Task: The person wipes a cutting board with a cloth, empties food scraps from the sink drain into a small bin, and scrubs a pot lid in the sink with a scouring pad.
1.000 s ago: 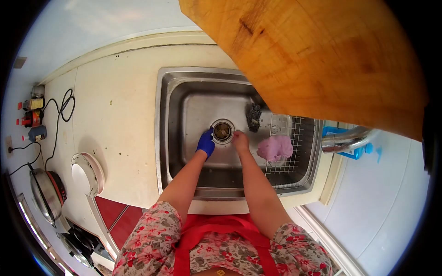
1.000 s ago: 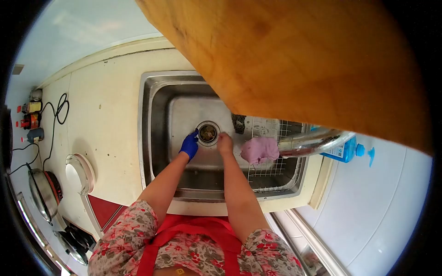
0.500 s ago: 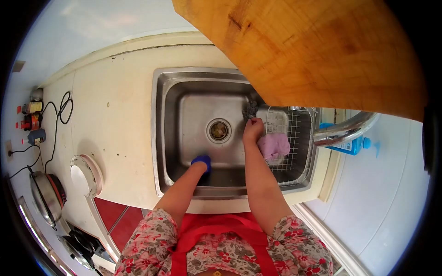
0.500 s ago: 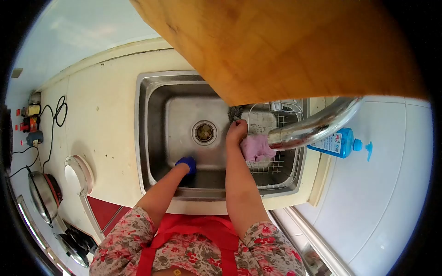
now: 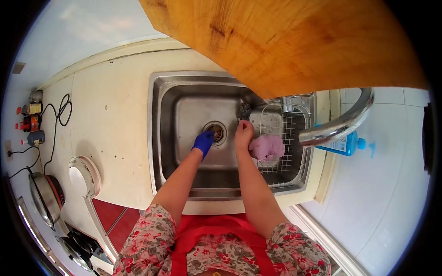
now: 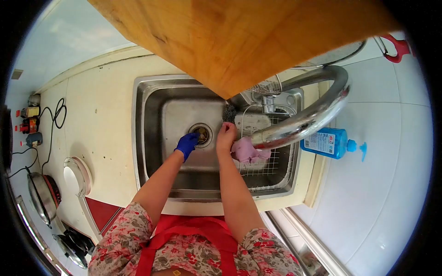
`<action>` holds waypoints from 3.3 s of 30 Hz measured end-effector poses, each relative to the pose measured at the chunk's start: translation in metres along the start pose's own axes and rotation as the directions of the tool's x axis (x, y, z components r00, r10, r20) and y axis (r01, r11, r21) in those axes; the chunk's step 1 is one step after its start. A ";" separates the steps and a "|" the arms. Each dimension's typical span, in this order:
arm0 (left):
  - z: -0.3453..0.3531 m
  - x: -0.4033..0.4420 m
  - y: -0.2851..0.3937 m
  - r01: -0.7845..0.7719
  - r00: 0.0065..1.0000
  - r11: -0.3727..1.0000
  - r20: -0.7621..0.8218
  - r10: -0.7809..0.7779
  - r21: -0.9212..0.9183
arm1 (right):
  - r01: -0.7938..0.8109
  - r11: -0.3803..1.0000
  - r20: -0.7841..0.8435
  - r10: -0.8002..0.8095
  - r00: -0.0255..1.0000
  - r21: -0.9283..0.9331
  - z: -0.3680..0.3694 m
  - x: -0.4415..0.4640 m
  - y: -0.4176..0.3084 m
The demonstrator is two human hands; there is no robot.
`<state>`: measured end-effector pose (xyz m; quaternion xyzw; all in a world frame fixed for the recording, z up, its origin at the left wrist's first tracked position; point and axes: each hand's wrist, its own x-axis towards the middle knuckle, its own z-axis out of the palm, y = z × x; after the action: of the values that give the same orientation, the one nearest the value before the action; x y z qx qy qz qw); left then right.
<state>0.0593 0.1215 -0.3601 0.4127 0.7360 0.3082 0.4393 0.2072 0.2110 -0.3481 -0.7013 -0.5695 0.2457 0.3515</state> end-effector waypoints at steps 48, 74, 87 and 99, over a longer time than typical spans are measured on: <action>-0.012 -0.049 0.011 0.113 0.987 0.993 0.119 -0.107 -0.045 | 0.216 0.950 0.057 -0.234 0.971 0.225 -0.237 0.016 -0.114; -0.016 -0.053 0.045 -0.113 0.929 0.993 0.354 0.112 -0.020 | -0.591 0.013 0.584 0.139 0.800 0.807 -0.360 0.024 -0.160; -0.024 -0.062 0.064 0.054 0.911 0.998 0.409 -0.043 -0.016 | 0.056 0.993 -0.710 0.033 0.704 0.102 -0.411 0.070 -0.098; -0.044 -0.074 0.038 0.280 0.958 0.916 0.151 -0.245 -0.287 | 0.584 0.806 0.734 -0.337 0.589 -0.099 -0.078 -0.091 -0.032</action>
<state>0.0528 0.0707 -0.2811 0.2540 0.7025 0.3327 0.5756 0.2244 0.1098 -0.2791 -0.4325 -0.8538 0.2862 0.0448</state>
